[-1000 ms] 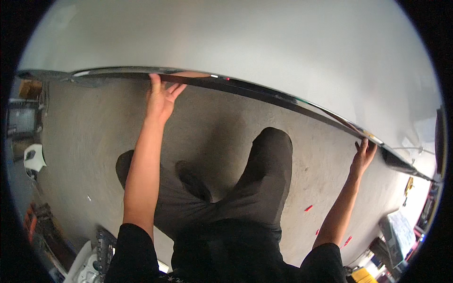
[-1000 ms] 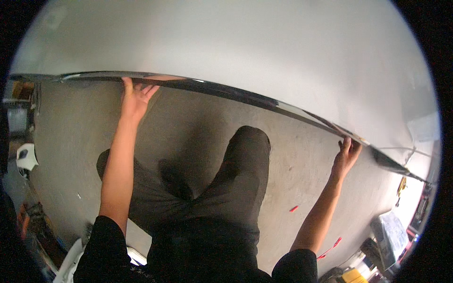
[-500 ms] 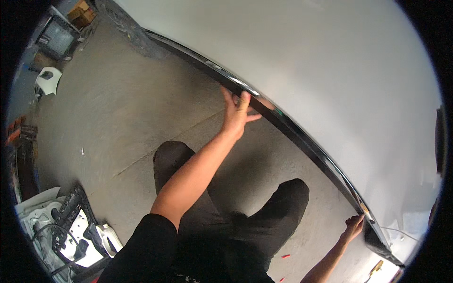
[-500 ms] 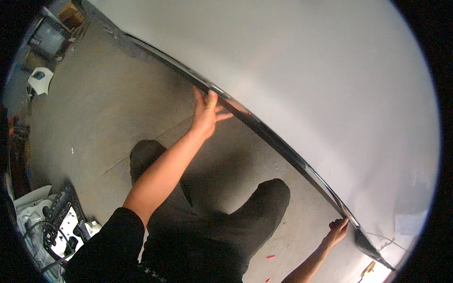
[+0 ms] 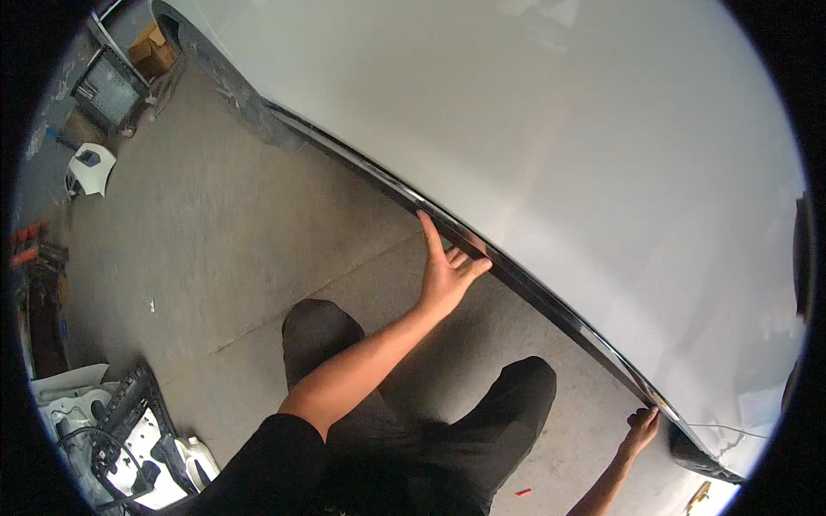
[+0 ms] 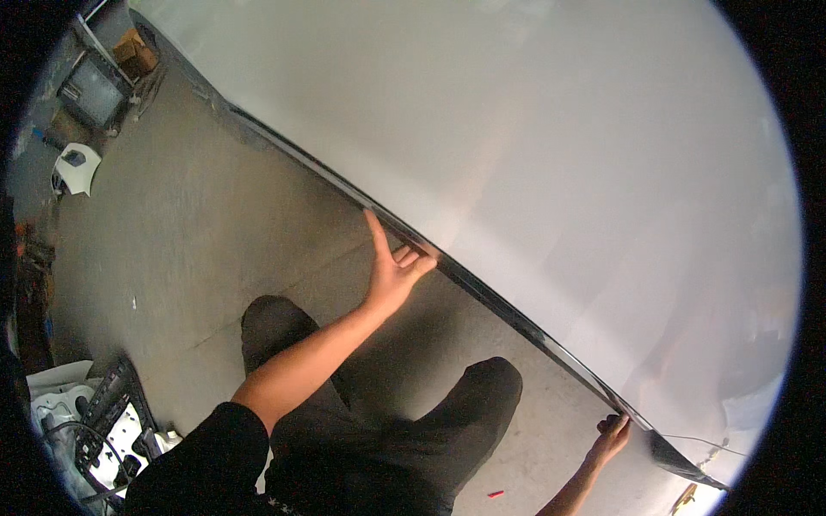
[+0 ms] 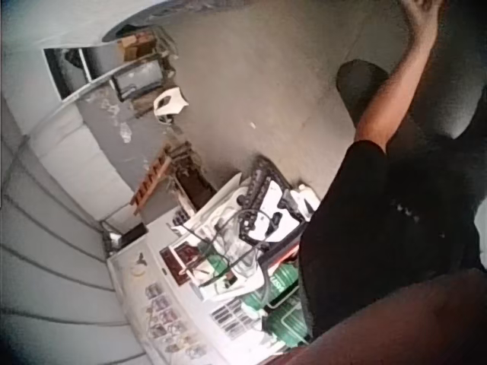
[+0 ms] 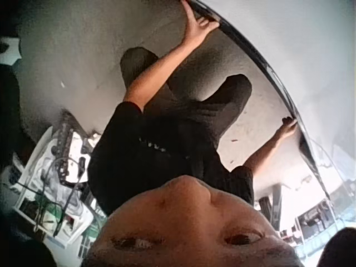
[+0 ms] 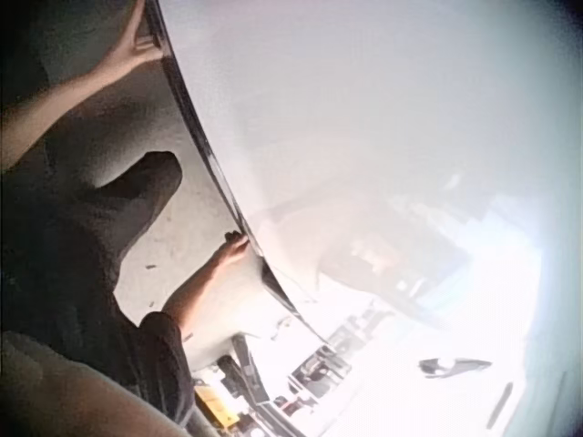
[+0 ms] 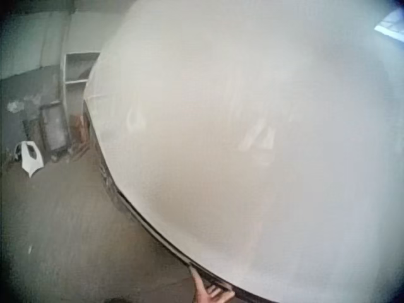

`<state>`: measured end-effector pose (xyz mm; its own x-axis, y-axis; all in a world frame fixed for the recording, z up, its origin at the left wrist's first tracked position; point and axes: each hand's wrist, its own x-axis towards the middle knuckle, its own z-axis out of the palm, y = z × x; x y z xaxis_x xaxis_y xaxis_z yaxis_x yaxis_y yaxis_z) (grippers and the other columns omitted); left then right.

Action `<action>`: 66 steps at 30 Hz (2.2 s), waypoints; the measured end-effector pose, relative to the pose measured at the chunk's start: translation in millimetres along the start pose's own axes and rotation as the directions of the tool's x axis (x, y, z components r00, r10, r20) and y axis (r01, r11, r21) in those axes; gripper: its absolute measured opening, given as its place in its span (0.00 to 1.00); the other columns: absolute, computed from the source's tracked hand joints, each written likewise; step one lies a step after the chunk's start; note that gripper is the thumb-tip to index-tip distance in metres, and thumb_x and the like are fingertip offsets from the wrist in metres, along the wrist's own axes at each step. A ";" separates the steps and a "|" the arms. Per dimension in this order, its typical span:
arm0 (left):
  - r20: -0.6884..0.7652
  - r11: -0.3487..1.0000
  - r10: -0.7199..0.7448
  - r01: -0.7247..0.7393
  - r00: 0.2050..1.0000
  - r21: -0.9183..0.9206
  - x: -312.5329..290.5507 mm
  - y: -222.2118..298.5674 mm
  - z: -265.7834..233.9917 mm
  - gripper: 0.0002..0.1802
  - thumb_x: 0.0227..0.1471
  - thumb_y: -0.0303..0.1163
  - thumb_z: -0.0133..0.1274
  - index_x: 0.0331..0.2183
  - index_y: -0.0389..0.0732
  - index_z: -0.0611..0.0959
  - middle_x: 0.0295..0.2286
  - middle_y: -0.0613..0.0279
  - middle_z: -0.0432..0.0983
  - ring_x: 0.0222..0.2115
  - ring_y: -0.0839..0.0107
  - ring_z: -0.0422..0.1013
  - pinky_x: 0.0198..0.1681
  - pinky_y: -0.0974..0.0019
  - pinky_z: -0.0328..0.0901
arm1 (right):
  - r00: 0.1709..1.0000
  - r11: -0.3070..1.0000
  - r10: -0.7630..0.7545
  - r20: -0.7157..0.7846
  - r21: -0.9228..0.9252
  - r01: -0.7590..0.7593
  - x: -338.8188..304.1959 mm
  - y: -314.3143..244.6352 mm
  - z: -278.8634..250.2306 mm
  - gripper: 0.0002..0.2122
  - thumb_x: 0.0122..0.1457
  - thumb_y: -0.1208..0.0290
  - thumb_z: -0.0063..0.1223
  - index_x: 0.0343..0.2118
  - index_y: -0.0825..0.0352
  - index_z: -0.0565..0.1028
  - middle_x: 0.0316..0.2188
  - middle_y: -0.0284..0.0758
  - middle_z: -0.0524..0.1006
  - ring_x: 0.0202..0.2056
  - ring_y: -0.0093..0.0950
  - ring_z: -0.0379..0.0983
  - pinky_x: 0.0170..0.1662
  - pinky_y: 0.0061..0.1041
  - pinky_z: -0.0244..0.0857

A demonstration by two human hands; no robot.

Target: The person removes red protective tape from a black car side skirt, then positions and presses the trim along the lower side of a white car to fit it into place. The person later unwraps a second side skirt from bubble wrap.

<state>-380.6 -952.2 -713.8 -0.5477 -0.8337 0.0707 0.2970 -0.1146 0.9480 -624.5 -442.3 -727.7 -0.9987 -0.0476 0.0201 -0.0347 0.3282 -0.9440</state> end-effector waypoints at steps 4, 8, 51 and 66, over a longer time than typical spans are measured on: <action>-0.022 0.993 0.077 -0.074 0.997 0.096 1.1 -15.0 28.3 0.73 0.43 0.28 0.68 0.62 0.46 0.21 0.64 0.43 0.15 0.66 0.51 0.28 0.65 0.47 0.47 | 0.999 0.997 0.001 -0.039 -0.079 -0.004 -11.6 -16.9 -5.5 0.17 0.67 0.59 0.41 0.38 0.67 0.78 0.22 0.26 0.67 0.21 0.16 0.61 0.25 0.17 0.60; -0.154 0.937 -0.046 0.096 0.987 0.337 -6.9 -1.9 23.4 0.67 0.49 0.33 0.63 0.62 0.40 0.22 0.65 0.42 0.27 0.62 0.55 0.47 0.63 0.52 0.53 | 0.997 0.930 0.070 -0.033 -0.359 -0.077 -5.8 -32.8 11.4 0.16 0.66 0.60 0.45 0.39 0.71 0.76 0.28 0.33 0.75 0.27 0.23 0.71 0.34 0.27 0.69; -0.104 0.923 0.020 0.022 0.994 0.385 -10.4 -5.5 63.7 0.61 0.54 0.32 0.58 0.63 0.34 0.26 0.64 0.43 0.41 0.63 0.57 0.50 0.66 0.56 0.45 | 0.425 0.295 -0.471 0.773 -0.316 0.902 13.5 -113.4 66.8 0.10 0.43 0.69 0.53 0.11 0.64 0.70 0.14 0.38 0.71 0.23 0.41 0.70 0.30 0.41 0.66; -0.130 0.907 -0.058 0.107 0.990 0.407 -15.0 15.9 77.6 0.73 0.41 0.31 0.68 0.63 0.38 0.23 0.60 0.35 0.47 0.57 0.45 0.55 0.58 0.49 0.57 | -0.482 0.242 -0.394 0.782 0.595 0.767 -144.9 -130.2 186.2 0.10 0.49 0.64 0.54 0.17 0.63 0.72 0.16 0.34 0.72 0.20 0.32 0.72 0.21 0.31 0.66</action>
<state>-428.3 -899.6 -675.7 -0.4575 -0.8889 -0.0258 -0.1081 0.0268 0.9938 -468.1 -653.8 -669.1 0.5253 -0.8445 0.1047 -0.7514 -0.5180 -0.4088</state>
